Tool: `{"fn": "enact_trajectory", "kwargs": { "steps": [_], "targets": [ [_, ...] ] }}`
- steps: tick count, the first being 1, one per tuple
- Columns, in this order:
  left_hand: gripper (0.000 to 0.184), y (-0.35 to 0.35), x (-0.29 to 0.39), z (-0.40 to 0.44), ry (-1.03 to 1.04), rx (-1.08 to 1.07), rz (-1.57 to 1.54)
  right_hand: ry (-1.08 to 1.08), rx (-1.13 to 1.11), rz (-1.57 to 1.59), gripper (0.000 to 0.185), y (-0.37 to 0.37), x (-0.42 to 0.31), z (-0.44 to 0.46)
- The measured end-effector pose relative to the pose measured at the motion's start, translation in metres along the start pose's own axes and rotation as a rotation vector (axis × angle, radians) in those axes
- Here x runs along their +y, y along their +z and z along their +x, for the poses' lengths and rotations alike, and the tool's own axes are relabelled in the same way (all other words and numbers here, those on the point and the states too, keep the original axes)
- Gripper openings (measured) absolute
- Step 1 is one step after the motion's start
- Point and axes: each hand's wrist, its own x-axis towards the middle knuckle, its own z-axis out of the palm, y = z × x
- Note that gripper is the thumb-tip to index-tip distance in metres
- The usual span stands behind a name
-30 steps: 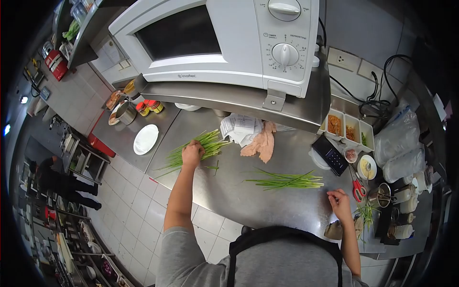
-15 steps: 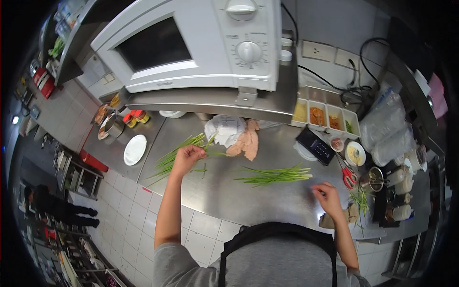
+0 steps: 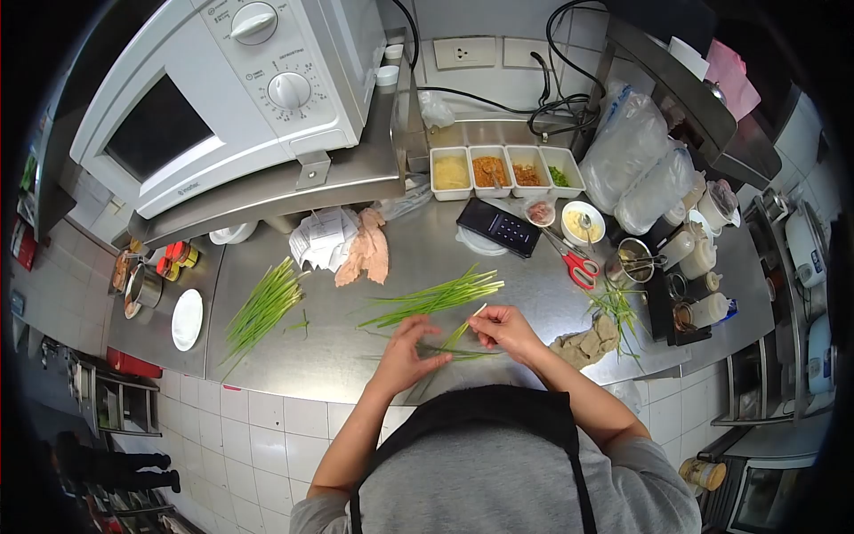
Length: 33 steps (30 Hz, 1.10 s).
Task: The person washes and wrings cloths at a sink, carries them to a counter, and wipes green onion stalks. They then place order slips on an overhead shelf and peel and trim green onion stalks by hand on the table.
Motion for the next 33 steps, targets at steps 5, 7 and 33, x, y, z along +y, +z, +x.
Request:
{"fn": "enact_trajectory", "kwargs": {
  "steps": [5,7,33],
  "targets": [
    [0.021,0.014,0.013,0.024,0.009,-0.068,0.031,-0.039,-0.004,-0.010,0.015,0.004,-0.006,-0.006],
    [0.020,0.020,0.010,0.031,-0.249,-0.297,-0.325,-0.074,-0.016,0.002,0.015,0.005,-0.010,-0.008],
    [0.020,0.010,0.035,0.064,-0.175,-0.233,-0.106,-0.120,0.055,-0.099,0.019,-0.010,-0.048,-0.008]
  ]
}}
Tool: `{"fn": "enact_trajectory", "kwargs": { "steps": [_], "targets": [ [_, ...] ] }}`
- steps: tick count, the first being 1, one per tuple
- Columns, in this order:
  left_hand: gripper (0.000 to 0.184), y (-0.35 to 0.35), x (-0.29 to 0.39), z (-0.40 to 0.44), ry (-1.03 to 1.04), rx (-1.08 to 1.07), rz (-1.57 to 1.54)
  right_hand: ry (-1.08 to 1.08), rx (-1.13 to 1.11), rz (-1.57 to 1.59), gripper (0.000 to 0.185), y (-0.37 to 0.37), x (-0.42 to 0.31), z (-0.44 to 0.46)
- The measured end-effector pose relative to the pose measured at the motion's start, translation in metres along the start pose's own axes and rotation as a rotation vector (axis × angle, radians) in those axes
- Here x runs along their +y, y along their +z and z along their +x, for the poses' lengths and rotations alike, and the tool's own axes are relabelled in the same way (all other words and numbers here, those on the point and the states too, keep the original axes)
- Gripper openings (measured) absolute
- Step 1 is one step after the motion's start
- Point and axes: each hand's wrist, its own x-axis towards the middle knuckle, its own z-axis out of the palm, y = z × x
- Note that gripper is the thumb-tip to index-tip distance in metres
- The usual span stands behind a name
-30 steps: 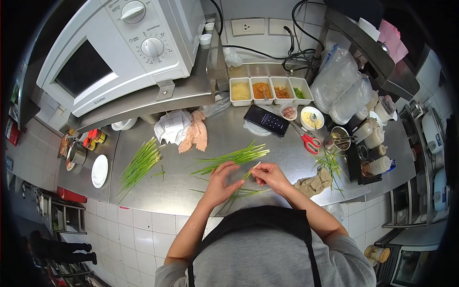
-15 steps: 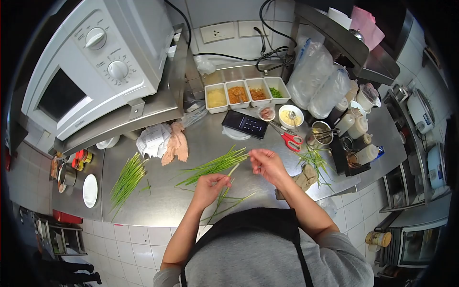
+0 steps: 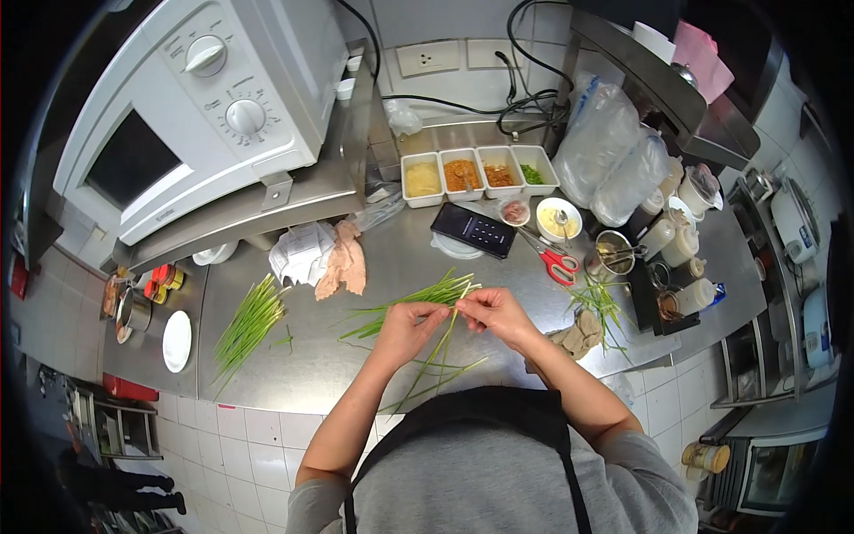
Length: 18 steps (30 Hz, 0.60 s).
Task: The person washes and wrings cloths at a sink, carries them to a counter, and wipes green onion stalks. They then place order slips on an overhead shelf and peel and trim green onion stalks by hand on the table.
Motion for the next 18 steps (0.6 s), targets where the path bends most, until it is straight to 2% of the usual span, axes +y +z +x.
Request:
{"fn": "enact_trajectory", "kwargs": {
  "steps": [5,8,11,14,15,18],
  "targets": [
    [0.018,-0.010,0.004,0.002,0.046,0.064,0.046,0.038,-0.114,-0.044,0.020,0.001,-0.011,-0.002],
    [0.016,-0.020,-0.006,0.005,0.056,0.174,-0.024,0.022,-0.170,-0.057,0.018,0.000,-0.013,-0.002],
    [0.022,-0.040,-0.031,0.009,0.098,0.347,-0.074,0.007,-0.165,-0.050,0.016,-0.004,-0.014,-0.002],
    [0.026,-0.056,-0.053,0.012,0.068,0.459,-0.466,0.006,-0.089,0.039,0.015,-0.005,-0.018,-0.001],
    [0.025,-0.051,-0.061,0.009,0.094,0.364,-0.537,0.012,-0.055,0.094,0.015,-0.004,-0.017,0.002],
    [0.020,-0.022,-0.007,-0.006,-0.229,0.096,-0.884,-0.024,0.003,0.159,0.016,0.004,-0.016,0.010]
  ]
}}
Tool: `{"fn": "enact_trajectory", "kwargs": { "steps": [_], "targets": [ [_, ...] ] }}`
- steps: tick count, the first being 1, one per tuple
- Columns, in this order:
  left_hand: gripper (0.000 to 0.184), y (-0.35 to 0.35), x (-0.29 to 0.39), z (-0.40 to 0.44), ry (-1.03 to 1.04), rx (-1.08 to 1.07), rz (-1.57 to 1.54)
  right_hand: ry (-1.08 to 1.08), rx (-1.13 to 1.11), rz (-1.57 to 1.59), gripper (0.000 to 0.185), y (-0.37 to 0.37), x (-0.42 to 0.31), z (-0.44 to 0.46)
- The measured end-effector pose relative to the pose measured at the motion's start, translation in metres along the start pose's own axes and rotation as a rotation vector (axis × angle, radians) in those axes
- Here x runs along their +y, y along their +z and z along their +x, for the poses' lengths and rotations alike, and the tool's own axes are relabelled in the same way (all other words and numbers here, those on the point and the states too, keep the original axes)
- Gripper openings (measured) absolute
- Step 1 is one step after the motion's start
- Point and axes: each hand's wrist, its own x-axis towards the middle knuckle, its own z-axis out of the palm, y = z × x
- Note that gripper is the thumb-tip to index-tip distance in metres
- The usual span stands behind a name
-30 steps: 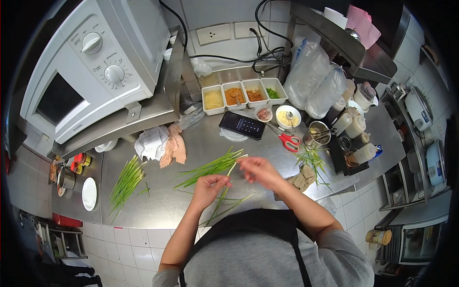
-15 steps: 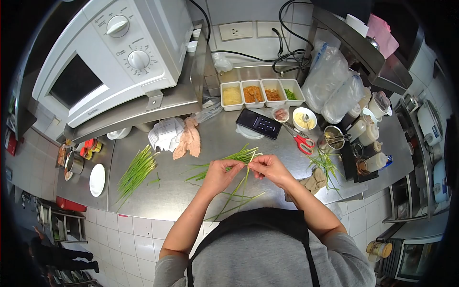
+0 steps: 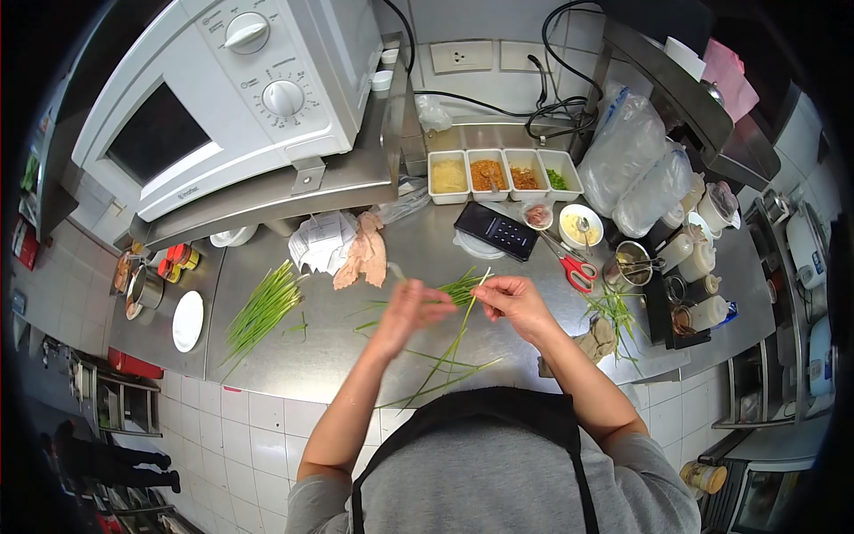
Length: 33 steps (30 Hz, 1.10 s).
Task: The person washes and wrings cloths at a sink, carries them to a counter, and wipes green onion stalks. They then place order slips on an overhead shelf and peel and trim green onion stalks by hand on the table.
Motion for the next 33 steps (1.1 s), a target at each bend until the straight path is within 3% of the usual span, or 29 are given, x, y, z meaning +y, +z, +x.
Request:
{"fn": "enact_trajectory", "kwargs": {
  "steps": [6,11,14,17,21,24,25,28,31,33],
  "targets": [
    [0.018,-0.002,-0.020,0.004,-0.003,-0.351,0.101,-0.120,0.109,0.023,0.015,0.000,-0.006,0.012],
    [0.028,-0.024,-0.015,-0.005,-0.057,-0.250,0.132,-0.240,0.192,0.041,0.014,-0.009,-0.012,0.017],
    [0.027,-0.033,-0.015,-0.011,-0.049,-0.177,0.137,-0.450,0.188,-0.012,0.010,-0.002,-0.016,0.016],
    [0.024,-0.041,-0.016,-0.011,-0.045,-0.076,0.099,-0.811,0.188,-0.338,0.007,0.019,-0.019,0.006],
    [0.022,-0.059,-0.022,0.000,-0.021,0.112,0.014,-1.087,0.028,-0.569,0.006,0.049,-0.017,-0.007],
    [0.022,-0.089,-0.033,0.004,-0.008,0.232,-0.009,-0.848,0.213,-0.340,0.007,0.059,-0.002,0.001],
    [0.020,-0.090,-0.028,0.000,-0.030,0.262,0.005,-0.684,0.220,-0.105,0.011,0.059,0.005,0.011],
    [0.016,-0.096,-0.021,-0.016,-0.085,0.294,0.014,-0.124,0.289,0.085,0.021,0.032,0.046,0.037],
    [0.018,-0.116,-0.023,-0.020,-0.118,0.241,-0.007,0.276,0.103,-0.392,0.023,-0.006,0.076,0.038],
    [0.022,-0.114,-0.018,-0.025,-0.163,0.222,0.019,-0.101,0.212,-0.789,0.018,-0.015,0.085,0.024]
  ]
}}
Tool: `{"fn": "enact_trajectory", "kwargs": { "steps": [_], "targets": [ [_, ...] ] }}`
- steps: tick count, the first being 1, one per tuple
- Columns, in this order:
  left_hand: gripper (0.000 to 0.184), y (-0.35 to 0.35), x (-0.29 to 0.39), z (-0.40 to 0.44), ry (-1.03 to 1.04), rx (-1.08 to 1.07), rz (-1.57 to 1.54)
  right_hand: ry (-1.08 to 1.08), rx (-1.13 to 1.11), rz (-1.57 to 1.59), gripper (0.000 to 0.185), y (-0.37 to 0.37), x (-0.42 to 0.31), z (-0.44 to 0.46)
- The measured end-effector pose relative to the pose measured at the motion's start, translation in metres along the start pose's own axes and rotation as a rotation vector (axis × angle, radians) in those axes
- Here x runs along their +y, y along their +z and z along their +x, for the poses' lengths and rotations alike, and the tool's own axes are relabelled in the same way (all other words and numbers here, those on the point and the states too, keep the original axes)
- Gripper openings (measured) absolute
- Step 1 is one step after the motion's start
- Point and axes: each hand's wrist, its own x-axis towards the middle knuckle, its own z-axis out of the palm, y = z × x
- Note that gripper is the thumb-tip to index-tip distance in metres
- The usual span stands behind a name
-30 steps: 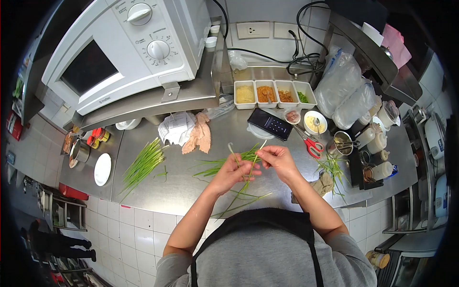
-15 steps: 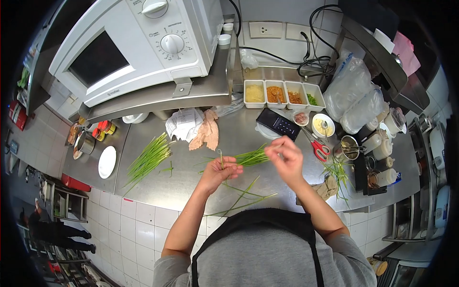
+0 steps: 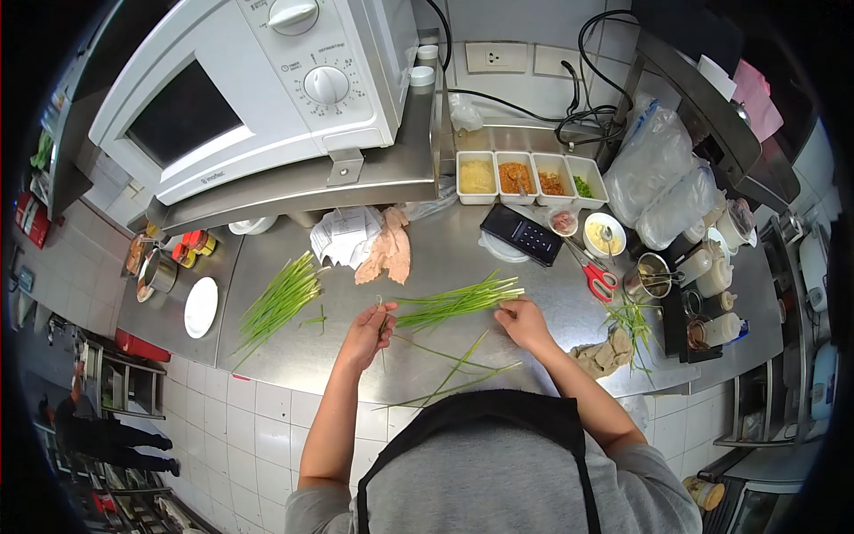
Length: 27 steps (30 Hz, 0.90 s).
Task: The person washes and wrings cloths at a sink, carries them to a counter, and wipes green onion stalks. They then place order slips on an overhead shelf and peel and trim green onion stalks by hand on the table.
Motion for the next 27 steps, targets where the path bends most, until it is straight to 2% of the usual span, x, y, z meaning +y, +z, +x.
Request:
{"fn": "enact_trajectory", "kwargs": {
  "steps": [1,3,4,6,9,13,14,17,18,21,24,27],
  "targets": [
    [0.020,0.000,-0.003,0.000,-0.015,-0.066,0.027,-0.171,0.110,-0.182,0.017,0.000,0.004,-0.008],
    [0.017,0.001,-0.007,0.003,-0.043,-0.200,0.084,-0.422,0.018,-0.210,0.016,0.004,0.007,-0.018],
    [0.017,0.013,-0.004,0.000,-0.001,-0.195,0.244,-0.549,-0.026,-0.221,0.016,0.006,0.005,-0.021],
    [0.017,0.051,0.000,-0.013,0.082,-0.183,0.563,-0.565,-0.068,-0.381,0.013,0.013,-0.003,-0.025],
    [0.021,0.052,-0.043,0.010,0.283,-0.278,0.639,-0.593,-0.085,-0.445,0.009,0.014,-0.014,-0.025],
    [0.017,0.077,-0.027,0.012,0.217,-0.331,0.831,-0.525,-0.229,-0.392,0.007,0.001,-0.037,-0.020],
    [0.019,0.081,-0.026,0.015,0.232,-0.351,0.819,-0.607,-0.177,-0.384,0.006,-0.004,-0.043,-0.019],
    [0.022,0.086,-0.019,0.021,0.261,-0.400,0.782,-0.549,-0.234,-0.137,0.008,-0.022,-0.055,-0.009],
    [0.022,0.085,-0.014,0.022,0.255,-0.410,0.770,-0.548,-0.176,-0.038,0.009,-0.025,-0.052,-0.005],
    [0.022,0.087,-0.005,0.017,0.232,-0.416,0.673,-0.106,-0.265,0.300,0.010,-0.034,-0.047,-0.005],
    [0.021,0.097,0.000,0.013,0.228,-0.384,0.566,0.039,-0.272,0.952,0.016,-0.026,-0.050,-0.012],
    [0.019,0.104,0.001,0.012,0.256,-0.383,0.545,0.167,-0.302,1.033,0.020,-0.017,-0.045,-0.015]
  ]
}}
